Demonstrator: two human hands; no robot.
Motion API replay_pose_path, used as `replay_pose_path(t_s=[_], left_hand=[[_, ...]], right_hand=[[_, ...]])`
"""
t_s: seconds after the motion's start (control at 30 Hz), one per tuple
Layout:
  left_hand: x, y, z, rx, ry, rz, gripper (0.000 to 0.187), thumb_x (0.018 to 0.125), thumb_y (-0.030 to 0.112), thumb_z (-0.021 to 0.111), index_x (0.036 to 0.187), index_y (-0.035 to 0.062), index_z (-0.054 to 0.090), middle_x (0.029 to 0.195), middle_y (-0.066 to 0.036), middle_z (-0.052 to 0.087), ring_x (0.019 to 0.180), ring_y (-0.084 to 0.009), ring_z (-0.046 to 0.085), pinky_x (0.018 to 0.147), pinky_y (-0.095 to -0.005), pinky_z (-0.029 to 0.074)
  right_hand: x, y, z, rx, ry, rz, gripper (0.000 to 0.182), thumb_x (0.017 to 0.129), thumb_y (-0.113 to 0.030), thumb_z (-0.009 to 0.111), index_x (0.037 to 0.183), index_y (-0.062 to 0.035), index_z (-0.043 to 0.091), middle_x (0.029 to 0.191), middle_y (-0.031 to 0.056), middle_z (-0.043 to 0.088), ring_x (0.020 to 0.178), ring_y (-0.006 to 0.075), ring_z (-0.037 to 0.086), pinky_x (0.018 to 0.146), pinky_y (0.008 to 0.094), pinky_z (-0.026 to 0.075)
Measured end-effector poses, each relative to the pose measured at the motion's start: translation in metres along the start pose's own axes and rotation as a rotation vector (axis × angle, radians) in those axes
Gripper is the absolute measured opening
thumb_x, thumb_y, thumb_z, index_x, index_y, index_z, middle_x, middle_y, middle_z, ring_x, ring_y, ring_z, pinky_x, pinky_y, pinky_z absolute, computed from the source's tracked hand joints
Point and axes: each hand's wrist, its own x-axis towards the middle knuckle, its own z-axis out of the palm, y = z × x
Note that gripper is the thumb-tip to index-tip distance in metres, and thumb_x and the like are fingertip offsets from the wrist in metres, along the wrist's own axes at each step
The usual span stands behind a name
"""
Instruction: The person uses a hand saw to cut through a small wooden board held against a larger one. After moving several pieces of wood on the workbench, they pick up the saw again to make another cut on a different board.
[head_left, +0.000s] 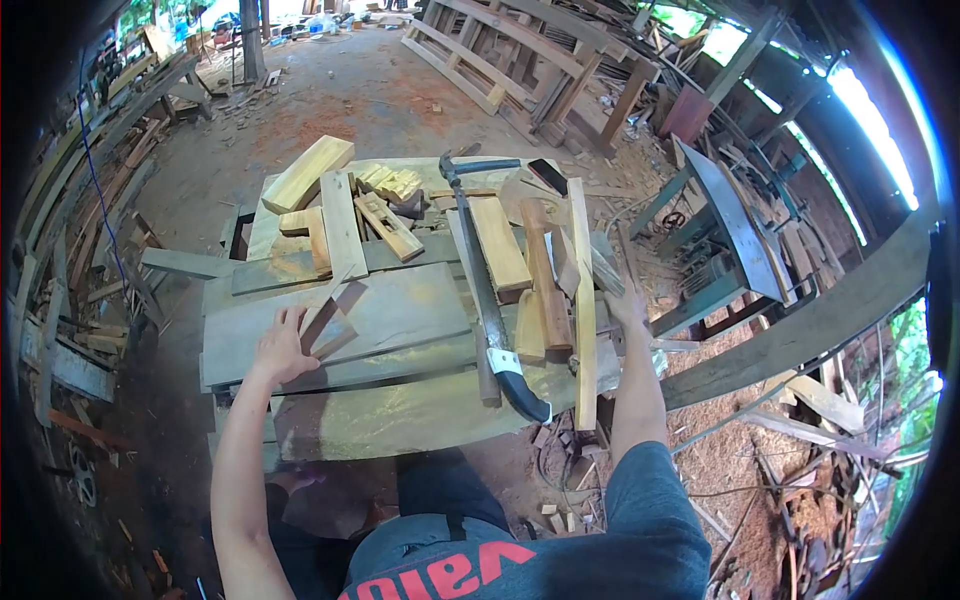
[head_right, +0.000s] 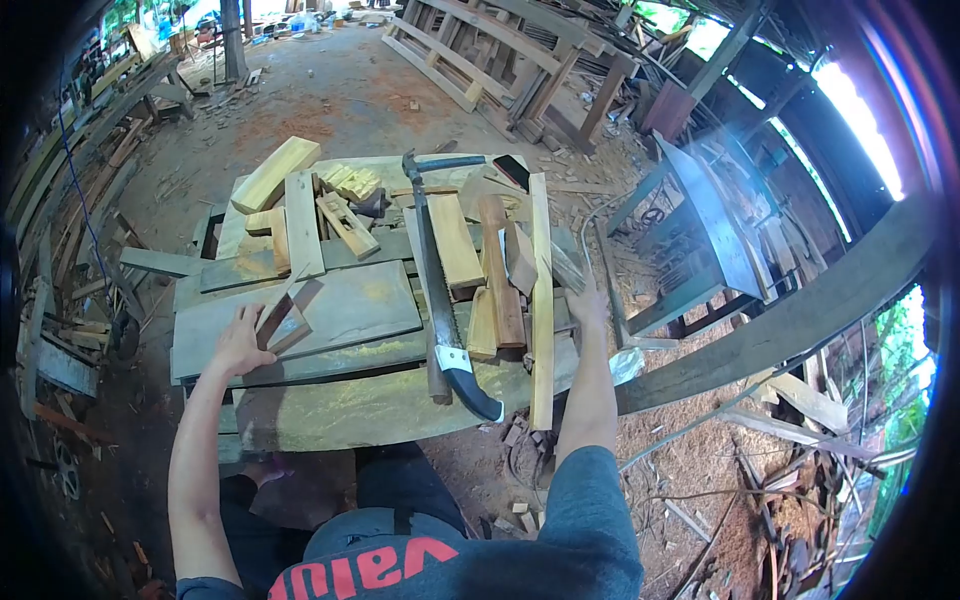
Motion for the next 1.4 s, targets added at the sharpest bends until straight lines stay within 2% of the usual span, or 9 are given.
replay_pose_path(t_s=[0.17,0.27,0.57,0.73,0.83,0.9,0.97,1.27,1.4], left_hand=[[0.000,0.000,0.001,0.005,-0.004,-0.009,0.089,0.061,0.019,0.087,0.136,0.0099,0.041,0.135,-0.015,0.047,0.119,-0.0394,0.055,0.099,-0.0488,0.046],[0.001,0.002,-0.001,0.009,-0.005,-0.018,0.090,0.061,0.019,0.087,0.136,0.0097,0.041,0.135,-0.015,0.047,0.119,-0.0392,0.054,0.099,-0.0487,0.046],[0.001,0.000,0.001,0.010,0.020,0.006,0.090,0.061,0.019,0.086,0.138,0.0094,0.040,0.135,-0.017,0.048,0.119,-0.0396,0.055,0.099,-0.0483,0.046],[0.002,-0.010,0.006,0.017,-0.005,0.051,0.090,0.065,0.025,0.085,0.140,0.0105,0.038,0.139,-0.021,0.045,0.120,-0.0427,0.054,0.099,-0.0500,0.047],[-0.002,-0.007,0.004,0.029,-0.001,0.039,0.092,0.066,0.028,0.086,0.143,0.0137,0.036,0.142,-0.019,0.042,0.122,-0.0425,0.052,0.100,-0.0512,0.046],[-0.001,-0.005,0.003,0.052,-0.017,0.013,0.096,0.067,0.031,0.087,0.146,0.0169,0.035,0.143,-0.018,0.040,0.123,-0.0418,0.052,0.101,-0.0518,0.046],[-0.003,-0.007,0.000,0.047,-0.030,0.016,0.096,0.067,0.032,0.087,0.146,0.0164,0.035,0.142,-0.018,0.040,0.123,-0.0417,0.052,0.101,-0.0516,0.045],[-0.006,-0.006,0.006,0.021,0.033,0.023,0.092,0.069,0.034,0.085,0.144,0.0136,0.037,0.140,-0.016,0.043,0.123,-0.0414,0.052,0.102,-0.0512,0.044],[-0.008,-0.007,0.008,-0.025,0.045,0.030,0.091,0.069,0.032,0.085,0.144,0.0139,0.037,0.140,-0.015,0.042,0.124,-0.0411,0.051,0.103,-0.0521,0.043]], right_hand=[[0.020,0.032,0.003,0.012,-0.083,-0.103,0.066,0.082,-0.047,0.071,0.134,-0.0090,0.056,0.136,0.0211,0.054,0.127,0.0390,0.049,0.105,0.0462,0.040],[0.015,0.023,-0.019,-0.079,-0.123,-0.133,0.066,0.084,-0.050,0.068,0.140,-0.0208,0.050,0.137,0.0181,0.052,0.130,0.0405,0.046,0.105,0.0599,0.035],[-0.044,-0.006,-0.015,-0.079,-0.060,-0.169,0.061,0.090,-0.050,0.059,0.134,-0.0084,0.053,0.136,0.0237,0.050,0.126,0.0447,0.046,0.100,0.0621,0.038],[-0.064,-0.025,-0.013,-0.026,0.219,-0.363,0.052,0.095,-0.040,0.056,0.125,0.0017,0.056,0.116,0.0208,0.058,0.117,0.0391,0.052,0.099,0.0515,0.041],[-0.131,-0.096,-0.051,0.354,0.292,-0.558,0.034,0.093,-0.019,0.063,0.121,-0.0003,0.059,0.107,0.0170,0.060,0.100,0.0350,0.056,0.091,0.0442,0.044],[-0.183,-0.143,-0.071,0.504,0.053,-0.504,0.034,0.092,-0.021,0.064,0.118,-0.0002,0.061,0.108,0.0190,0.058,0.104,0.0362,0.055,0.091,0.0447,0.043],[-0.215,-0.161,-0.057,0.407,0.068,-0.771,0.037,0.091,-0.023,0.065,0.120,-0.0006,0.060,0.111,0.0189,0.057,0.107,0.0352,0.054,0.092,0.0447,0.042],[-0.265,-0.152,-0.029,0.107,-0.145,-0.399,0.082,0.085,-0.047,0.069,0.144,-0.0008,0.037,0.124,0.0277,0.053,0.117,0.0435,0.049,0.098,0.0504,0.041],[-0.264,-0.151,-0.026,0.301,-0.235,-0.311,0.075,0.092,-0.049,0.061,0.144,-0.0011,0.038,0.120,0.0307,0.058,0.111,0.0474,0.056,0.094,0.0510,0.045]])
